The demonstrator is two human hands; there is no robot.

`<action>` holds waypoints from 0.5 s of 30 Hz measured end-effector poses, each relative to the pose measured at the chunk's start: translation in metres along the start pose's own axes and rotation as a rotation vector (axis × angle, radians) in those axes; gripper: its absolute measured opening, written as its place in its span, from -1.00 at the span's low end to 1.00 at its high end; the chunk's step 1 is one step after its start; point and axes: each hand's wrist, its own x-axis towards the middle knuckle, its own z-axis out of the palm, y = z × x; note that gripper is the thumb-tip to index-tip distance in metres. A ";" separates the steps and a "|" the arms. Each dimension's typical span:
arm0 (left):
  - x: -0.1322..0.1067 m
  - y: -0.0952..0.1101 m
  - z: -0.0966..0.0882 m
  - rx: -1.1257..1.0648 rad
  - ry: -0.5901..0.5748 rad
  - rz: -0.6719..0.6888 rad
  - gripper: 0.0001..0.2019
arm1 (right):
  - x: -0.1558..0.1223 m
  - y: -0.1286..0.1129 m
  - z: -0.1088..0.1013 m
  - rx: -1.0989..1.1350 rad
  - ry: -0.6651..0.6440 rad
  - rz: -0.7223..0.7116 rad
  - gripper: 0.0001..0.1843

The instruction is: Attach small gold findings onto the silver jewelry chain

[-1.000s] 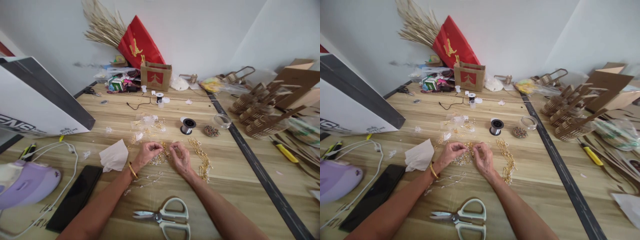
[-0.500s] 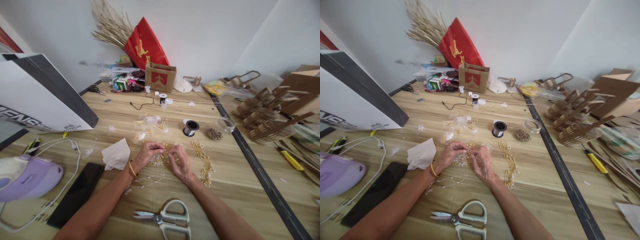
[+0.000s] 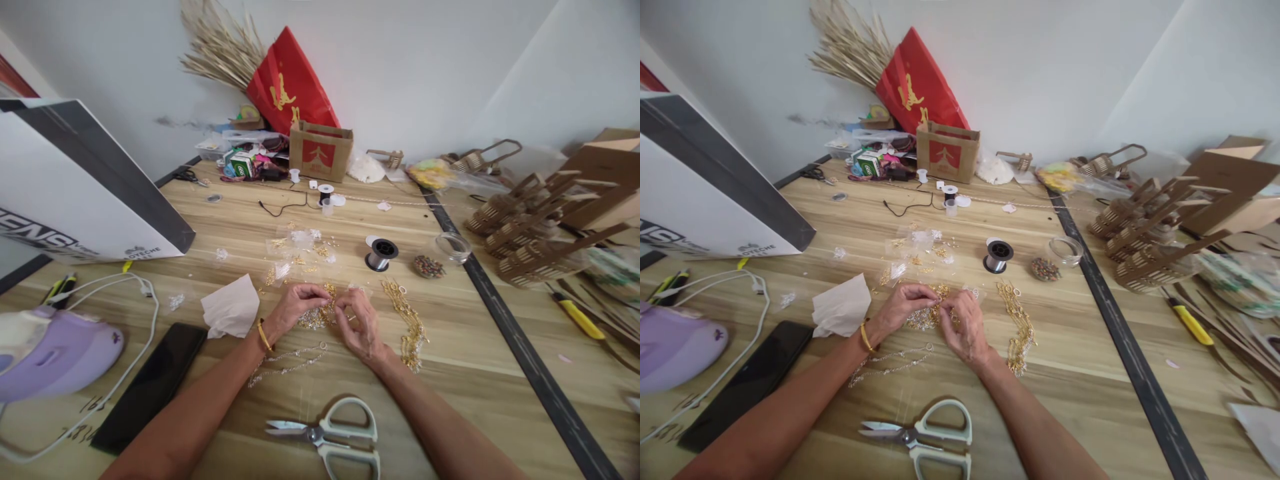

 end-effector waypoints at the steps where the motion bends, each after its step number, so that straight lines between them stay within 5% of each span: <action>1: 0.000 0.000 0.000 0.007 0.004 0.002 -0.82 | 0.000 0.000 0.000 -0.001 -0.004 0.002 -0.88; 15: -0.001 -0.002 -0.001 0.065 0.000 0.001 -0.84 | 0.000 -0.003 0.000 0.016 -0.022 0.018 -0.85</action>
